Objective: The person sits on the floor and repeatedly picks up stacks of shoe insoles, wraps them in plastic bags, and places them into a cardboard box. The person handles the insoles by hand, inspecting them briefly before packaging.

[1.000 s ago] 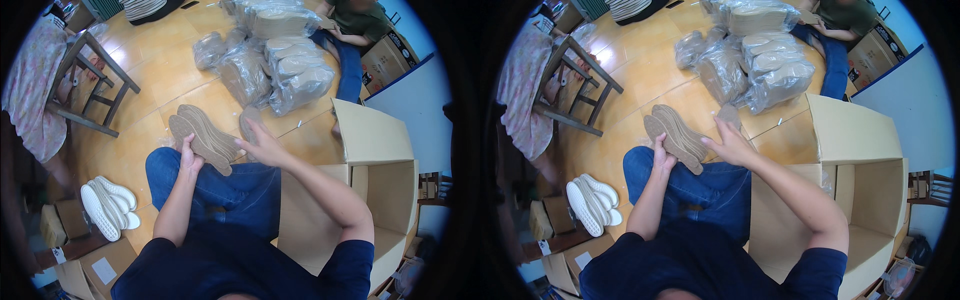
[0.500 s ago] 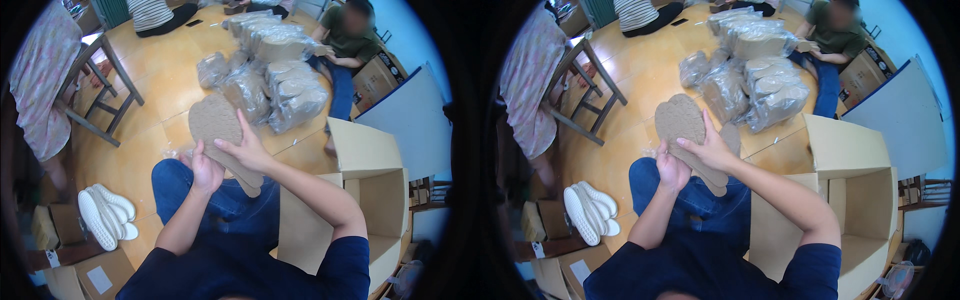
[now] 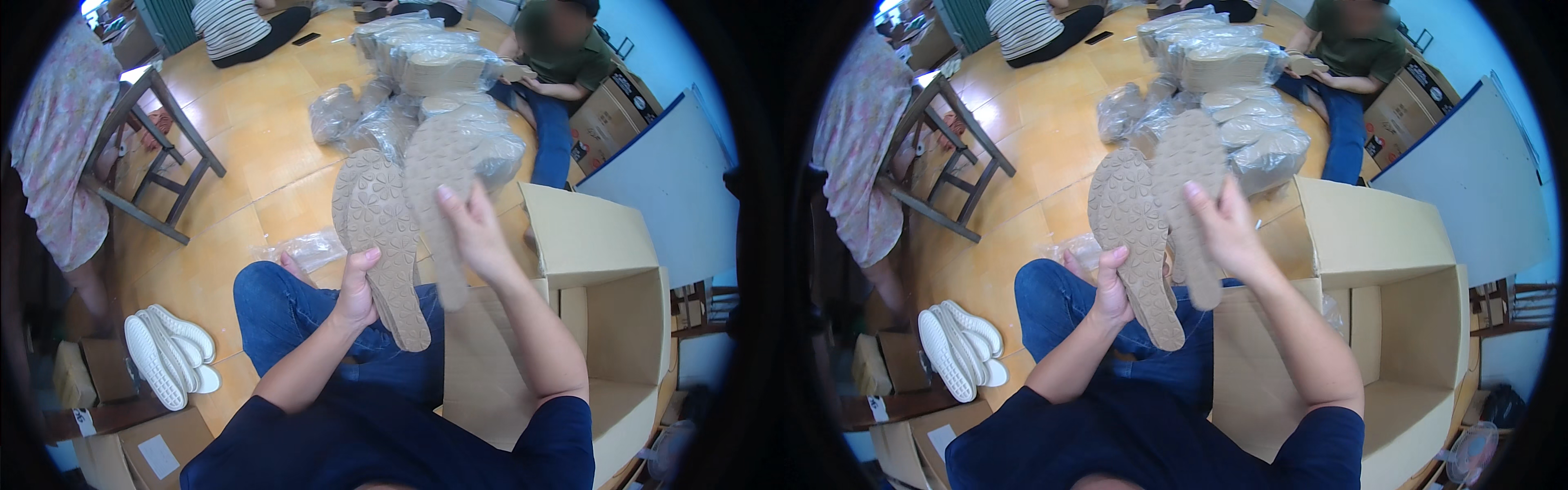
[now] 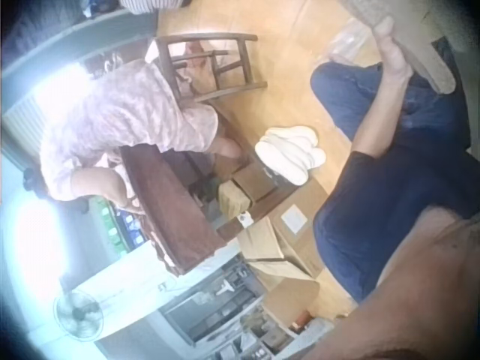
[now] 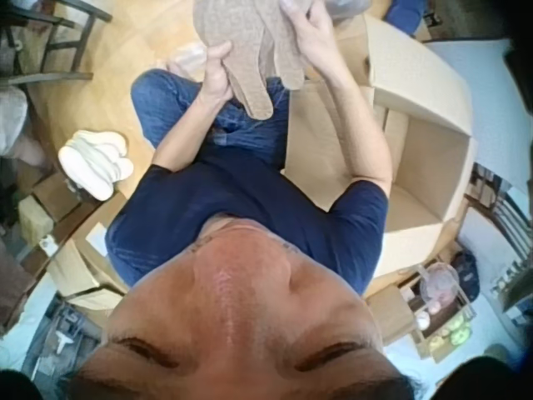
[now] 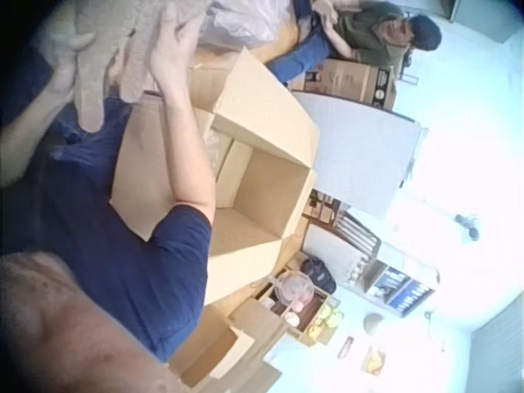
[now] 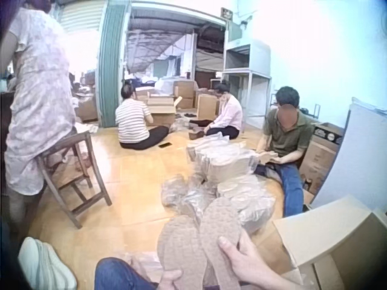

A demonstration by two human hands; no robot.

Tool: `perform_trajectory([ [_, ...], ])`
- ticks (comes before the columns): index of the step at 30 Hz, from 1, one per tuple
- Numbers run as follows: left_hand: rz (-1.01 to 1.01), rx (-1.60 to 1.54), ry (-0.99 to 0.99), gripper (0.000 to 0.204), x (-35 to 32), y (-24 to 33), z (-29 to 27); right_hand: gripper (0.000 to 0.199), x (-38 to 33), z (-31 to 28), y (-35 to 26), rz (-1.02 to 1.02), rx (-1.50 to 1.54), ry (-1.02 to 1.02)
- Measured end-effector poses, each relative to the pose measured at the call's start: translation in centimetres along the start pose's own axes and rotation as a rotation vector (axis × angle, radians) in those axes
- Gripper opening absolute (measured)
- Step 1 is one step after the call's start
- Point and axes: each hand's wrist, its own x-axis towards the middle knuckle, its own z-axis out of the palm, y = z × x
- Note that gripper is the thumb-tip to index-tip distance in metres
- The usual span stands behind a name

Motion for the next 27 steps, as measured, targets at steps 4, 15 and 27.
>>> perform_trajectory([
  [4,0.061,0.011,0.055,0.058,0.3,0.4,-0.3,0.033,0.7,-0.1,-0.2,-0.175,-0.214,0.2],
  [15,0.128,-0.031,-0.005,0.062,0.6,1.5,1.4,0.03,-0.8,0.7,0.3,-0.108,-0.492,-0.029],
  [27,0.012,-0.006,-0.017,0.057,0.8,1.1,0.6,0.027,0.4,-1.0,1.4,-0.029,-0.631,-0.003],
])
